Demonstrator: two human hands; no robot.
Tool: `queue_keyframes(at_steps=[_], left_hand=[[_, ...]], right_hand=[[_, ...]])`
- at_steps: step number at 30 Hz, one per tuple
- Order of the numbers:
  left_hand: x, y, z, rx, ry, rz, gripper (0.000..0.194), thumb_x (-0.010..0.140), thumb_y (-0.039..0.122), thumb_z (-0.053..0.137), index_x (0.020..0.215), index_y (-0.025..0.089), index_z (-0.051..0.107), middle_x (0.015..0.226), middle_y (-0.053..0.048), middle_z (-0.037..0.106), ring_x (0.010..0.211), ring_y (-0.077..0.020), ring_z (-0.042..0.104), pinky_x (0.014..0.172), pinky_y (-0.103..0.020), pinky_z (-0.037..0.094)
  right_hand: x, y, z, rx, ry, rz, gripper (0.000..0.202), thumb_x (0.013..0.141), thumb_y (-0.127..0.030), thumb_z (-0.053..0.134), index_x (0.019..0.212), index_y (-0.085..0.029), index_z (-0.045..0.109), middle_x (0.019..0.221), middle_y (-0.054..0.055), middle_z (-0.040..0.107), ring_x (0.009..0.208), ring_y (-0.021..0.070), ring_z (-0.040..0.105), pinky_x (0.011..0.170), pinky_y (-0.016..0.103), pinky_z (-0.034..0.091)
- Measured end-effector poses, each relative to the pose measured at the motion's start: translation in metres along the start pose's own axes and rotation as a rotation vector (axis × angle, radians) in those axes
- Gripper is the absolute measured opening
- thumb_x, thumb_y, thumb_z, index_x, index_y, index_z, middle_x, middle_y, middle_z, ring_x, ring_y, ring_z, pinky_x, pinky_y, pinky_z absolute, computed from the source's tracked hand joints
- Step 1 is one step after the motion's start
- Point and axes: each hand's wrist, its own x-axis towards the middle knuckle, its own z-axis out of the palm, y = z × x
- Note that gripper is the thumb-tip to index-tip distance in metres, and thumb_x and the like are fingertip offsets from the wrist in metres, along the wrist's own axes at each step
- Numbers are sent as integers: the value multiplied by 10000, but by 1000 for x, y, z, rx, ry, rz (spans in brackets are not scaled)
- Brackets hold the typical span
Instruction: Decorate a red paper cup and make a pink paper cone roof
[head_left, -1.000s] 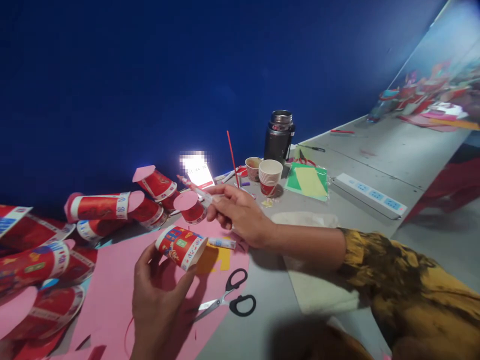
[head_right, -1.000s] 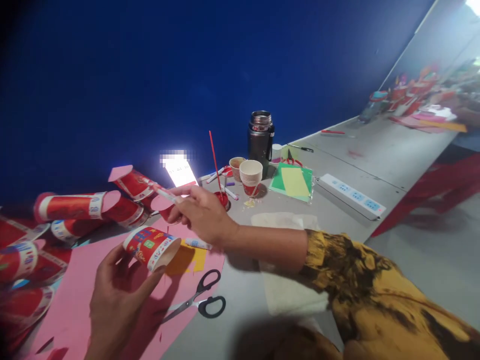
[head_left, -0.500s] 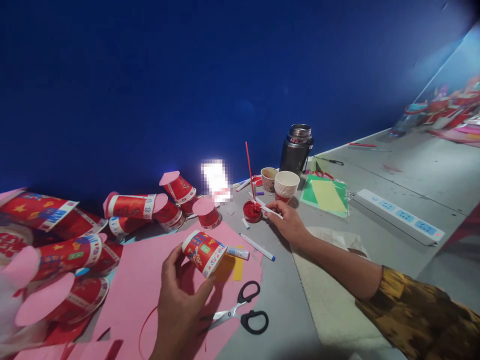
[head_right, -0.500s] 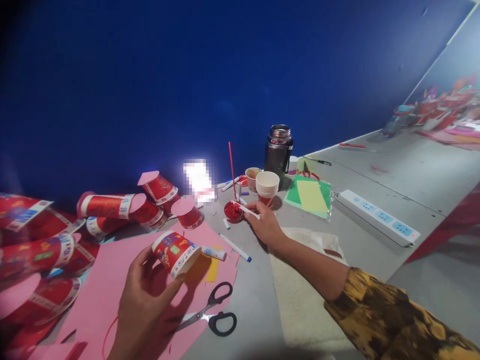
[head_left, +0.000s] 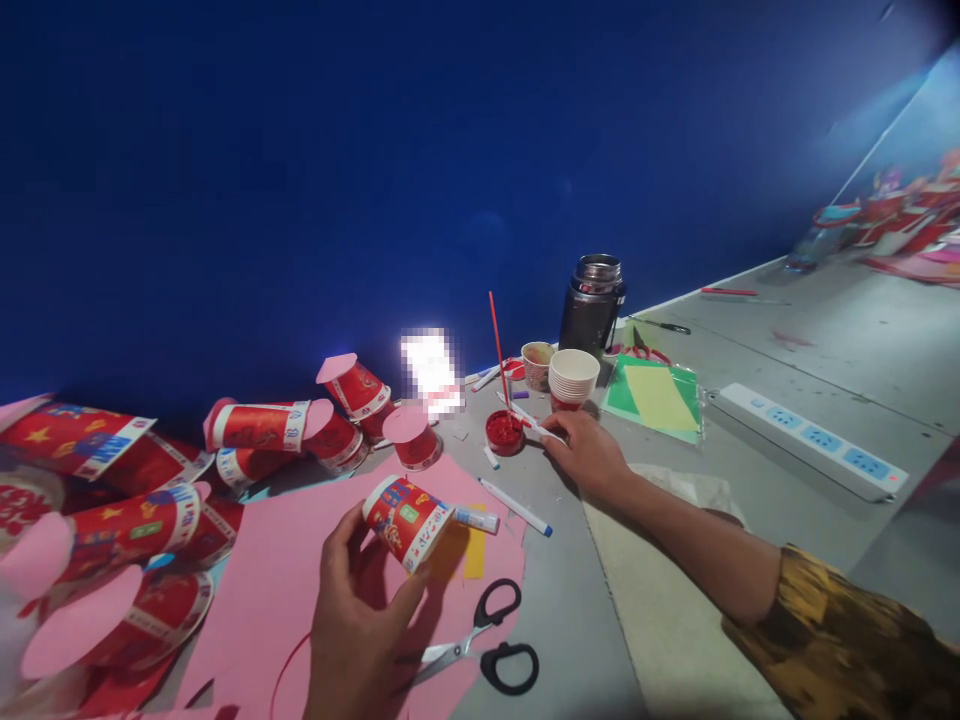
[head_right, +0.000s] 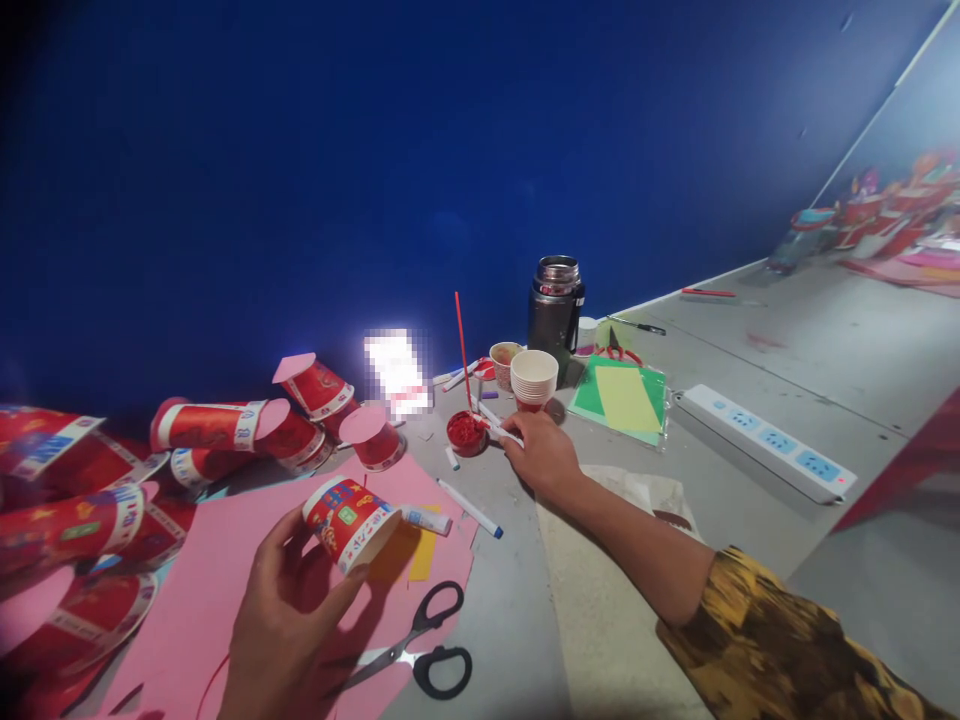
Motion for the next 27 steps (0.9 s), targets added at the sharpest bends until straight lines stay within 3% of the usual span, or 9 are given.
queue_keyframes(at_steps=[10, 14, 17, 19, 22, 27], left_hand=[[-1, 7, 1, -16, 10, -33, 772, 724, 415, 844, 1404, 305, 493, 1454, -116, 576, 1328, -374, 596, 960, -454, 609], [-4, 15, 1, 5, -1, -38, 752, 746, 411, 824, 1409, 307, 485, 1481, -111, 552, 1356, -367, 572, 1010, -465, 583], [-2, 16, 0, 48, -10, -19, 769, 740, 434, 818, 1416, 292, 481, 1480, -123, 545, 1341, -375, 580, 1061, -520, 541], [-1, 16, -1, 88, 10, 10, 781, 720, 452, 821, 1406, 275, 494, 1467, -128, 547, 1318, -379, 594, 1101, -557, 504], [0, 17, -1, 108, 50, 42, 788, 684, 450, 832, 1382, 253, 523, 1453, -130, 559, 1275, -383, 621, 1108, -578, 496], [2, 13, 0, 47, 68, 23, 823, 667, 422, 855, 1399, 250, 522, 1458, -138, 567, 1280, -385, 616, 1122, -599, 480]], right_hand=[[2, 2, -3, -102, -30, -23, 219, 869, -234, 715, 1084, -220, 756, 1071, 98, 774, 1025, 289, 663, 808, 370, 466], [4, -3, -12, -121, 16, -13, 220, 852, -301, 762, 1053, -211, 749, 1075, 120, 765, 1015, 307, 664, 799, 384, 461], [-4, -11, -26, -126, 120, -39, 216, 907, -359, 715, 1059, -206, 725, 1081, 121, 755, 1028, 307, 653, 816, 392, 453], [-22, -16, -37, -146, 212, -147, 200, 932, -369, 681, 1047, -207, 707, 1033, 101, 753, 972, 284, 660, 800, 382, 455], [-68, -16, -46, -278, 176, -291, 230, 976, -419, 610, 1043, -213, 687, 1010, 96, 743, 914, 282, 666, 767, 389, 470], [-147, 24, -54, -380, 118, -221, 329, 991, -483, 579, 1191, -229, 639, 1162, 122, 724, 1009, 302, 681, 814, 419, 527]])
